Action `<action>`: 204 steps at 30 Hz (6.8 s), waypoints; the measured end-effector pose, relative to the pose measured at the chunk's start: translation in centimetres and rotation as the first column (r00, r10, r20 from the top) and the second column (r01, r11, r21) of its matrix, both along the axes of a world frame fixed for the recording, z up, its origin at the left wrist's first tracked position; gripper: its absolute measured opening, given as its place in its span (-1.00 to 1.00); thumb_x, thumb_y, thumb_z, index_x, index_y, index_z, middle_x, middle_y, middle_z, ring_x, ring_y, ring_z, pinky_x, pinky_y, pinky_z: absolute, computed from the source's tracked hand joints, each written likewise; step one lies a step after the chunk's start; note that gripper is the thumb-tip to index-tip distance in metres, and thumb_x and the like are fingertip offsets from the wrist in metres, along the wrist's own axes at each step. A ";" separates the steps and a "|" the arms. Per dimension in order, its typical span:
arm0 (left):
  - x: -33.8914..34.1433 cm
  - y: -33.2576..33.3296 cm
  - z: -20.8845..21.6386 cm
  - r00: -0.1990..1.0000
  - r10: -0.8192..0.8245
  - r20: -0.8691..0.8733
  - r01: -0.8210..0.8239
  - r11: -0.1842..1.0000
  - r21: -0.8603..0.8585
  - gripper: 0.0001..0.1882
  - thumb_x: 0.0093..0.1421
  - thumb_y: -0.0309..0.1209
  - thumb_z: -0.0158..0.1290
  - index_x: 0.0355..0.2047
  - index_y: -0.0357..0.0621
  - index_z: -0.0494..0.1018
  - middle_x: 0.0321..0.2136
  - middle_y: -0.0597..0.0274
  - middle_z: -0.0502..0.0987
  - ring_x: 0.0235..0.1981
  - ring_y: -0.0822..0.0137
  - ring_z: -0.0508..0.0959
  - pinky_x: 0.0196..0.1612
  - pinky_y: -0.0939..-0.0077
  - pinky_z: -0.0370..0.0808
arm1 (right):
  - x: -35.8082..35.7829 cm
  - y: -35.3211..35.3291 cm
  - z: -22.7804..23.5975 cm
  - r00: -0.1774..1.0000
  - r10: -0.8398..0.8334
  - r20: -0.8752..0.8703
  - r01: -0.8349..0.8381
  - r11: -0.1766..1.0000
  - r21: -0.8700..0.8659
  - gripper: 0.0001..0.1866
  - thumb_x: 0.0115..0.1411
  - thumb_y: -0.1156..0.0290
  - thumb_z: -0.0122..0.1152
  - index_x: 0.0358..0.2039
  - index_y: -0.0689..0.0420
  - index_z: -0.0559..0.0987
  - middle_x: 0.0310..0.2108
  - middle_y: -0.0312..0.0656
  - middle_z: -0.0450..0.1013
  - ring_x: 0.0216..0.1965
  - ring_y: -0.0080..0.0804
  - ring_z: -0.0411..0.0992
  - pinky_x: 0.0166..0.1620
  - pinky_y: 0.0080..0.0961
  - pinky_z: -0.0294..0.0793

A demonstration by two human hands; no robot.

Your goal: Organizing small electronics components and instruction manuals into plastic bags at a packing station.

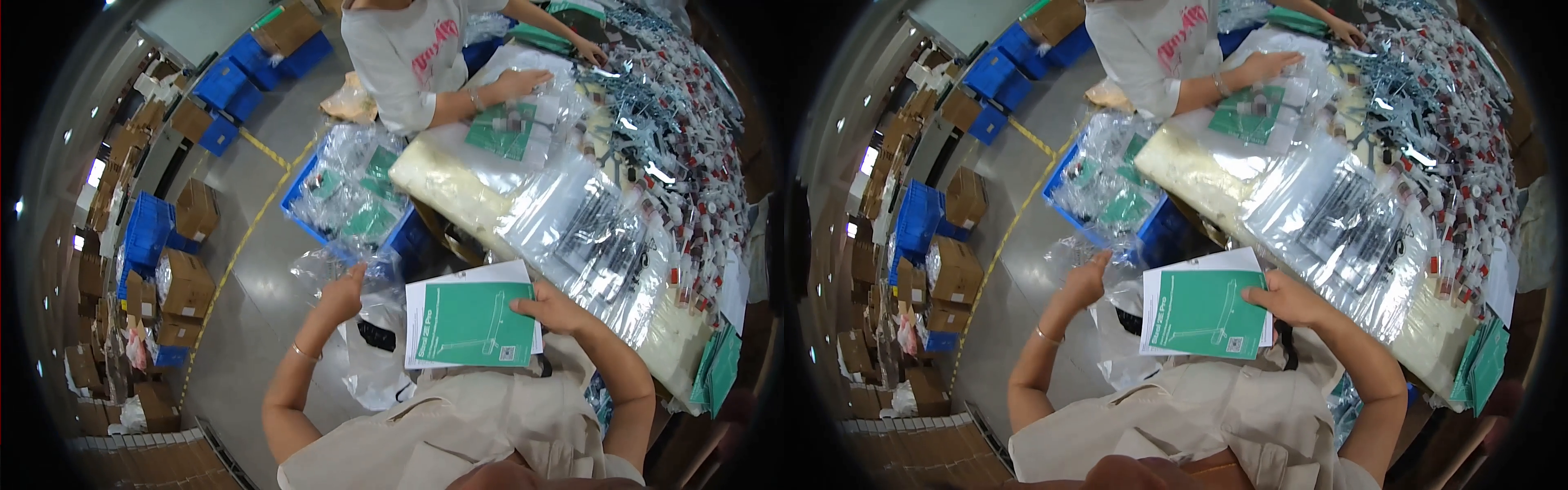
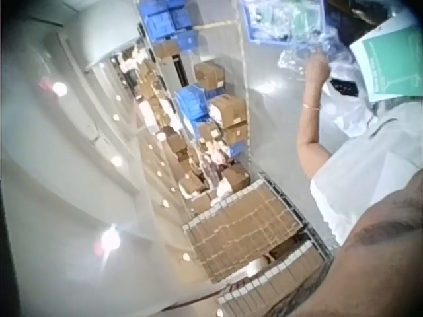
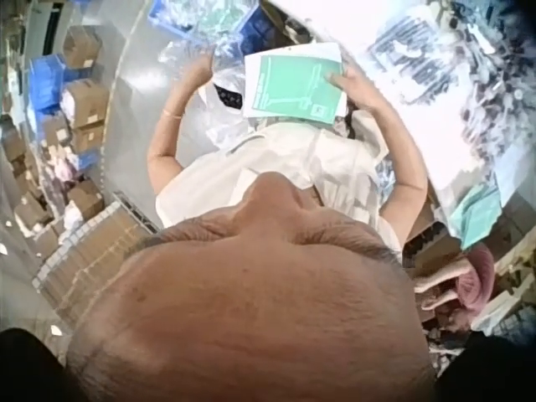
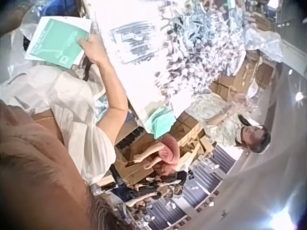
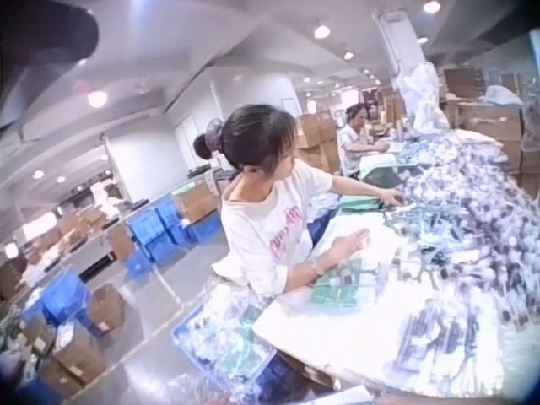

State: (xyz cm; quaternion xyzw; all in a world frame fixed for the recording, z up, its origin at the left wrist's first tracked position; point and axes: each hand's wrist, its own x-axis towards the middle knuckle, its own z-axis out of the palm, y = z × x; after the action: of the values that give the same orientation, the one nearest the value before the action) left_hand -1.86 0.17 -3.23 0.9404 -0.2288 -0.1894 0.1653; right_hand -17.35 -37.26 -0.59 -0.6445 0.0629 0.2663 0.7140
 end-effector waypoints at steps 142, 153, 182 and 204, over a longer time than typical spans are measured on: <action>-0.9 -11.5 3.2 0.968 -0.134 0.211 0.192 0.939 -0.287 -0.16 -0.14 -0.71 -0.19 0.25 -0.26 -0.09 0.26 -0.04 0.04 0.11 -0.13 0.27 -0.10 0.15 0.42 | 12.8 -21.7 7.1 0.588 -0.058 0.807 0.798 0.206 -0.566 -0.77 0.29 0.29 -0.14 -0.25 0.22 0.26 -0.65 -0.12 0.39 -0.61 -0.20 0.40 -0.50 -0.32 0.36; -2.9 -12.4 4.3 0.937 -0.250 0.242 0.309 0.919 -0.245 -0.16 -0.15 -0.68 -0.14 0.24 -0.24 -0.06 0.27 0.04 0.02 -0.16 -0.09 0.48 -0.37 0.22 0.48 | 8.8 1.3 1.2 0.935 0.249 -0.252 -0.222 0.966 0.131 -0.74 0.28 0.29 -0.04 -0.18 0.15 0.54 -0.73 -0.51 0.08 -0.74 -0.76 0.03 -0.72 -0.76 0.01; -3.8 -11.1 3.0 0.943 -0.288 0.165 0.328 0.881 -0.341 -0.19 -0.10 -0.68 -0.20 0.26 -0.20 -0.05 0.21 -0.12 0.12 0.04 -0.16 0.34 -0.11 0.18 0.43 | 9.3 -24.0 -2.9 0.858 0.154 0.490 0.495 -0.502 -0.709 -0.81 -0.13 0.42 0.16 -0.45 0.19 0.52 -0.42 -0.06 0.43 -0.30 -0.16 0.42 -0.29 -0.31 0.39; -3.8 -10.6 1.9 0.941 -0.291 0.175 0.334 0.882 -0.332 -0.21 -0.12 -0.65 -0.19 0.23 -0.28 -0.02 0.20 -0.15 0.13 0.06 -0.14 0.32 -0.07 0.19 0.41 | 12.0 -27.8 -5.1 0.810 0.252 0.530 0.576 -0.517 -0.633 -0.78 -0.04 0.40 0.15 -0.33 0.08 0.43 -0.43 -0.15 0.40 -0.41 -0.27 0.44 -0.39 -0.36 0.41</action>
State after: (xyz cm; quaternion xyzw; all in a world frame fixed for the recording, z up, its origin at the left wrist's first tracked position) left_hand -5.67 -10.44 -1.35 0.8550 -0.4177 -0.1118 0.2864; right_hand -5.35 -65.07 -5.66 -0.9349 0.2014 -0.2321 -0.1776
